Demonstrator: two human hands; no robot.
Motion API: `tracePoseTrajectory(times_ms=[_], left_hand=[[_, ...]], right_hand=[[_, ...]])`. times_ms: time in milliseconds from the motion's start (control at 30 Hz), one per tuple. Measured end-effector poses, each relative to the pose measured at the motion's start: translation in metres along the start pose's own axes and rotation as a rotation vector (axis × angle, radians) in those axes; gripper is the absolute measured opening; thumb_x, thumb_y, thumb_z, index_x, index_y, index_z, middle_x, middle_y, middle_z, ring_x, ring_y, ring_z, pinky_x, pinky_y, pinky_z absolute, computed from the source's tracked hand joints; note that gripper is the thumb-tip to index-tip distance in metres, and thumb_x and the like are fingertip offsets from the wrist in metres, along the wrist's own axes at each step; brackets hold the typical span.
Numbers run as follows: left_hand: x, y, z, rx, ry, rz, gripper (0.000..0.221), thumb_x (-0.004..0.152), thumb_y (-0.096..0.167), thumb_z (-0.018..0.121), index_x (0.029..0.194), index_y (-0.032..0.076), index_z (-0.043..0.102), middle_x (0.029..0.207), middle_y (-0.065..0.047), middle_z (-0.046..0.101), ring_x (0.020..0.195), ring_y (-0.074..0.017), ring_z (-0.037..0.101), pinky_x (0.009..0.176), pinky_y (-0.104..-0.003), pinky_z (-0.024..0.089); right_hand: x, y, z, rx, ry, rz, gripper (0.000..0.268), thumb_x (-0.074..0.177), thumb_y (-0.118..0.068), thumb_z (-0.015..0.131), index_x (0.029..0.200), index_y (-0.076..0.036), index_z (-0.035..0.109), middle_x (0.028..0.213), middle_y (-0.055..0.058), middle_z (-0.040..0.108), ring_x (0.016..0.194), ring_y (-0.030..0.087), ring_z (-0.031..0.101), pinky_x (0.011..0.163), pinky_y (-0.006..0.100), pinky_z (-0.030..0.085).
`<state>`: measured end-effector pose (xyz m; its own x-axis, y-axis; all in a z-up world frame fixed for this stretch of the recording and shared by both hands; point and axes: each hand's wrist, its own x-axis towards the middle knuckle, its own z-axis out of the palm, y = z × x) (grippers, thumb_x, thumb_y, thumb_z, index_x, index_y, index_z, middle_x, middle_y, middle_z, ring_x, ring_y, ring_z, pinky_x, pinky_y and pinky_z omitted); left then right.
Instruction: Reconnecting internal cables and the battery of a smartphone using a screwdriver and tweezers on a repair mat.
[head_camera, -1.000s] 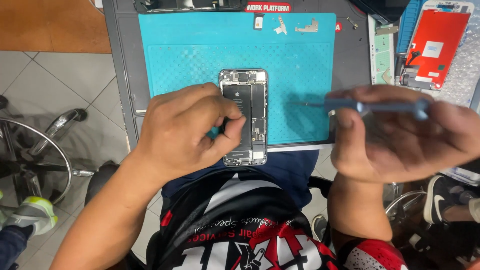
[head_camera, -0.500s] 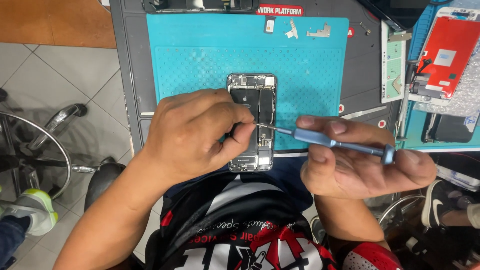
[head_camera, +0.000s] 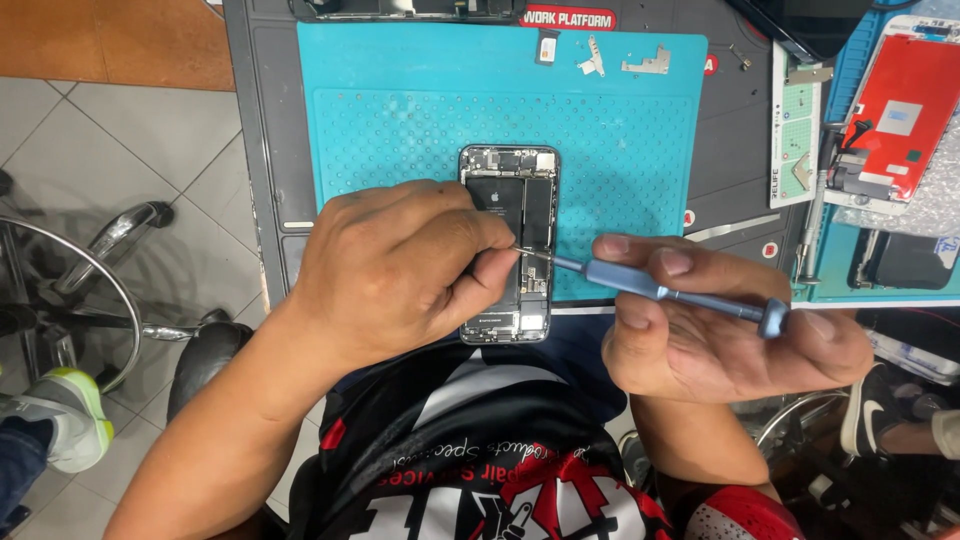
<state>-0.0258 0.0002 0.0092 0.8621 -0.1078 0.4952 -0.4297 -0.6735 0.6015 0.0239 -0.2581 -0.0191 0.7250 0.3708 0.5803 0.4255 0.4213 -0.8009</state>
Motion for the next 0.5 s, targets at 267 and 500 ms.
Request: tracePoseTrajectory(times_ms=[267, 500], left_hand=[[-0.001, 0.0, 0.0, 0.034, -0.006, 0.004, 0.011, 0.104, 0.014, 0.066, 0.095, 0.009, 0.068, 0.08, -0.005, 0.058, 0.063, -0.0243, 0.056, 0.05, -0.037, 0.044], [-0.001, 0.001, -0.001, 0.047, -0.022, -0.024, 0.012, 0.105, 0.02, 0.066, 0.101, 0.01, 0.07, 0.082, -0.004, 0.059, 0.063, -0.0232, 0.057, 0.048, -0.037, 0.042]], right_hand=[[0.02, 0.002, 0.018, -0.273, -0.028, -0.136, 0.067, 0.087, 0.019, 0.056, 0.135, -0.02, 0.029, 0.119, 0.029, 0.056, 0.103, 0.051, 0.072, 0.097, 0.055, 0.064], [0.015, 0.003, 0.017, -0.21, 0.008, -0.12, 0.073, 0.083, 0.025, 0.055, 0.136, -0.019, 0.03, 0.118, 0.032, 0.055, 0.104, 0.051, 0.071, 0.095, 0.057, 0.065]])
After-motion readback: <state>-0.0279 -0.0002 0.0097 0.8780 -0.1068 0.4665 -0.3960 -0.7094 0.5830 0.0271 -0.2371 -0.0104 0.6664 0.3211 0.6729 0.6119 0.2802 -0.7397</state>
